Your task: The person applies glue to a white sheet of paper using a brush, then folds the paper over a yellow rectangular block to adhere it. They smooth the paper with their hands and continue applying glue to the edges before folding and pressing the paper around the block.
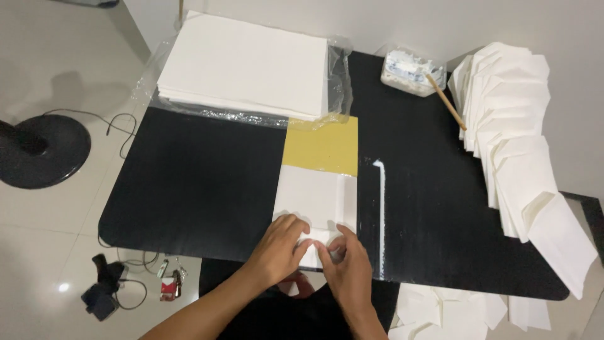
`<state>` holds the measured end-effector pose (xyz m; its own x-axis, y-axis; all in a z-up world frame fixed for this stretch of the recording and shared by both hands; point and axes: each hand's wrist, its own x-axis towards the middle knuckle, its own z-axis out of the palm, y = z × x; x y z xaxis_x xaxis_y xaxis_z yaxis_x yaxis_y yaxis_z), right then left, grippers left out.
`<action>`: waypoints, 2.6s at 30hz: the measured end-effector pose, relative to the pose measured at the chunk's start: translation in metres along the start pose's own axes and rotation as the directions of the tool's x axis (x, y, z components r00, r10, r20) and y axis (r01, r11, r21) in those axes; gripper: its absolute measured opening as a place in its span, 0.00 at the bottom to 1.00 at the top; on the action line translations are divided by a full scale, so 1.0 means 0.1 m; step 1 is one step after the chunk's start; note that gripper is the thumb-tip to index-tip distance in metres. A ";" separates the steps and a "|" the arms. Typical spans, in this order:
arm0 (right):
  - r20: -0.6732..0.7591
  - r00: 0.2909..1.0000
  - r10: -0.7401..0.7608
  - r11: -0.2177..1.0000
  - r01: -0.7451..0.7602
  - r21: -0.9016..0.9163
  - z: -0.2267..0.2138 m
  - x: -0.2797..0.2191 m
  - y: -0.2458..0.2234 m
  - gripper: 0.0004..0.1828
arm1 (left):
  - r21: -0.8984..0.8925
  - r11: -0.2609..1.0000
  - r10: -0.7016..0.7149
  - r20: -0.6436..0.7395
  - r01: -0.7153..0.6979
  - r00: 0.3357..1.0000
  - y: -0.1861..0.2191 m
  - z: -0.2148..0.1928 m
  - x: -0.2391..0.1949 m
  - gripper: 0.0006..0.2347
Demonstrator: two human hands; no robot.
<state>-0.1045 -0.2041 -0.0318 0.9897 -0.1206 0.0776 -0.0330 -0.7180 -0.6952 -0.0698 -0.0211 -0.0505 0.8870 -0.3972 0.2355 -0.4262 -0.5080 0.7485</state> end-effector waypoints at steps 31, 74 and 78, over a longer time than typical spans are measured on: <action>-0.446 0.855 -0.265 0.941 0.330 0.073 -1.32 3.34 0.86 0.17 | 0.145 0.966 -0.254 0.411 0.213 0.875 -0.24 -0.23 0.46 0.09; -0.401 0.912 -0.089 0.737 0.331 0.589 -1.68 0.79 -0.02 0.08 | 0.115 0.991 -0.059 -0.080 0.068 0.995 -0.21 -0.16 0.31 0.08; -0.281 0.898 -0.339 0.754 0.438 0.490 -1.55 0.48 -0.10 0.05 | 0.104 0.991 -0.078 -0.101 0.089 0.992 -0.18 -0.16 0.31 0.10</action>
<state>-0.0781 -0.3087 0.0893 0.8607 -0.0578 0.5058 0.4764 -0.2588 -0.8403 -0.0321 -0.0120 -0.0463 0.9311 -0.2766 0.2379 -0.3619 -0.6178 0.6981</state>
